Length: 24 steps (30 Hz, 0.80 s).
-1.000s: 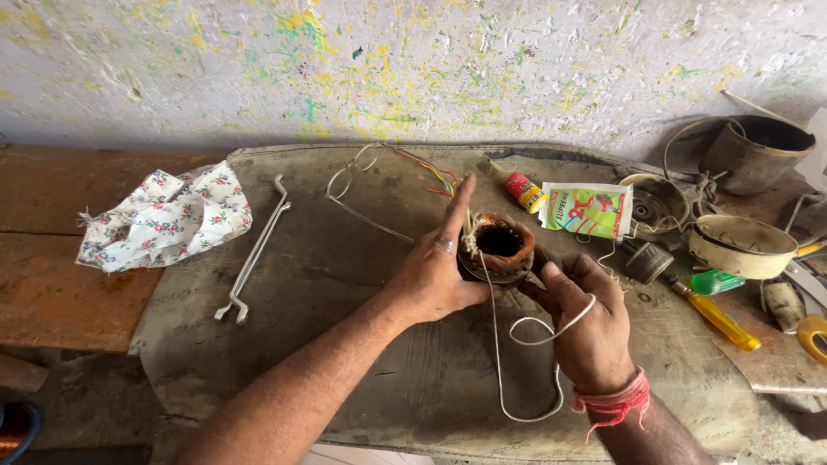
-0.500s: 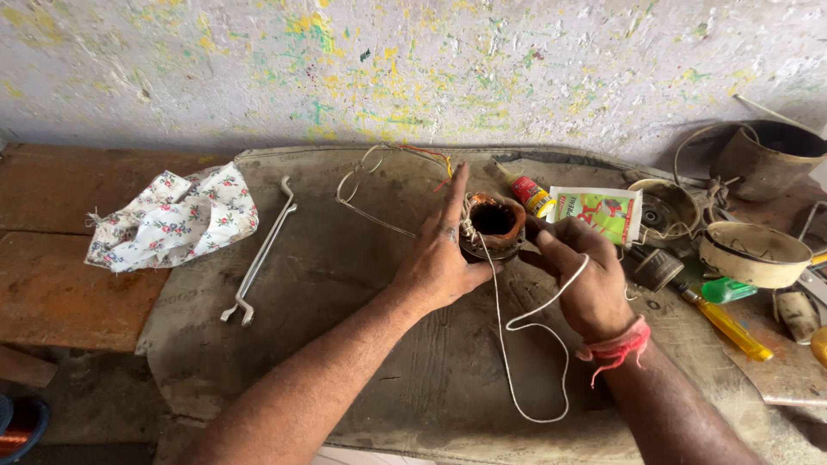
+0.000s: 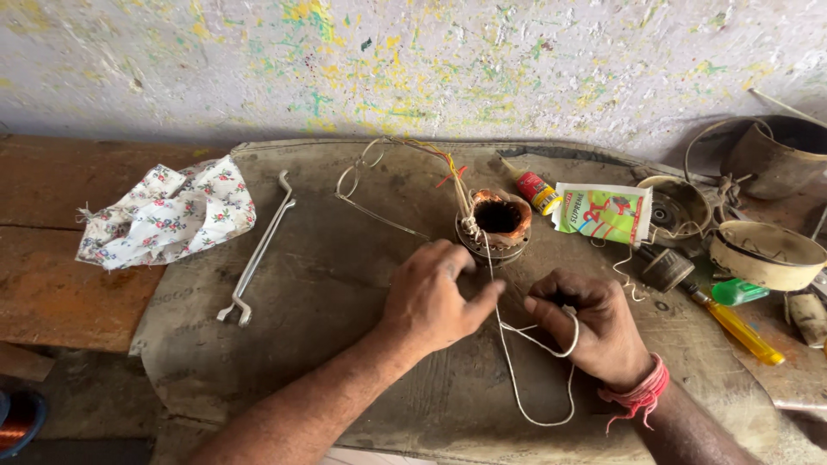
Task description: The person winds a white string around a copper-wound cylindrical core, repeatedly pulling the string through the center and tightening it by hand. The person continues this repetitive winding and pulling action throughout the clip.
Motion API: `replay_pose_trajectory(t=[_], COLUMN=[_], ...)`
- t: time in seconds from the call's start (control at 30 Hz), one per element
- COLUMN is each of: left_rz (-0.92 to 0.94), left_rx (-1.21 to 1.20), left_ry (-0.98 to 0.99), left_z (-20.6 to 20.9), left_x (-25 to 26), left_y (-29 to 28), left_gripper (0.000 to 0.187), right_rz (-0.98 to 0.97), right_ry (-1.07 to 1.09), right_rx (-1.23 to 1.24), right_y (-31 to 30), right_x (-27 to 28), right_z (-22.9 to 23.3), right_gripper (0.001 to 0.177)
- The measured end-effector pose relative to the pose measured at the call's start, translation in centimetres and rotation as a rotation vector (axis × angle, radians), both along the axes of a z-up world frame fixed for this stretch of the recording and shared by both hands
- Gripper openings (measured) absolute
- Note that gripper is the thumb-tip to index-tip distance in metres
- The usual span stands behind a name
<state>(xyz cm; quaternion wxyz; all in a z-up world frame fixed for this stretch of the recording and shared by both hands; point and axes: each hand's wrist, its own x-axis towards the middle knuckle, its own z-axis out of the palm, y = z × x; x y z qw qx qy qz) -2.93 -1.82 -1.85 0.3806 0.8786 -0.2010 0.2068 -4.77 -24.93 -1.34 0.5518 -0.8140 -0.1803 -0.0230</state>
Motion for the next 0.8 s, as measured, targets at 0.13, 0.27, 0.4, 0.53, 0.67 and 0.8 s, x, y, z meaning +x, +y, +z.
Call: replay_pose_trajectory(t=[0.13, 0.27, 0.4, 0.53, 0.67, 0.8], left_rz=[-0.072, -0.135, -0.16, -0.153, -0.161, -0.161], left_rx=[0.058, -0.067, -0.142, -0.161, -0.172, -0.17], left_ry=[-0.05, -0.076, -0.064, -0.046, 0.007, -0.031], left_z=[0.0, -0.4, -0.8, -0.5, -0.5, -0.6], left_x=[0.4, 0.3, -0.1, -0.3, -0.2, -0.2], left_y=[-0.4, 0.4, 0.9, 1.1, 1.2, 1.2], left_gripper=[0.025, 0.013, 0.013, 0.017, 0.018, 0.017], right_rz=[0.039, 0.054, 0.077, 0.091, 0.09, 0.036], right_ry=[0.162, 0.161, 0.18, 0.158, 0.205, 0.207], right_rx=[0.146, 0.114, 0.122, 0.137, 0.163, 0.124], right_y=[-0.1, -0.3, -0.1, 0.2, -0.1, 0.0], right_x=[0.7, 1.5, 1.8, 1.9, 2.1, 2.1], right_z=[-1.0, -1.7, -2.3, -2.6, -2.7, -2.8], right_gripper=[0.007, 0.006, 0.007, 0.007, 0.007, 0.006])
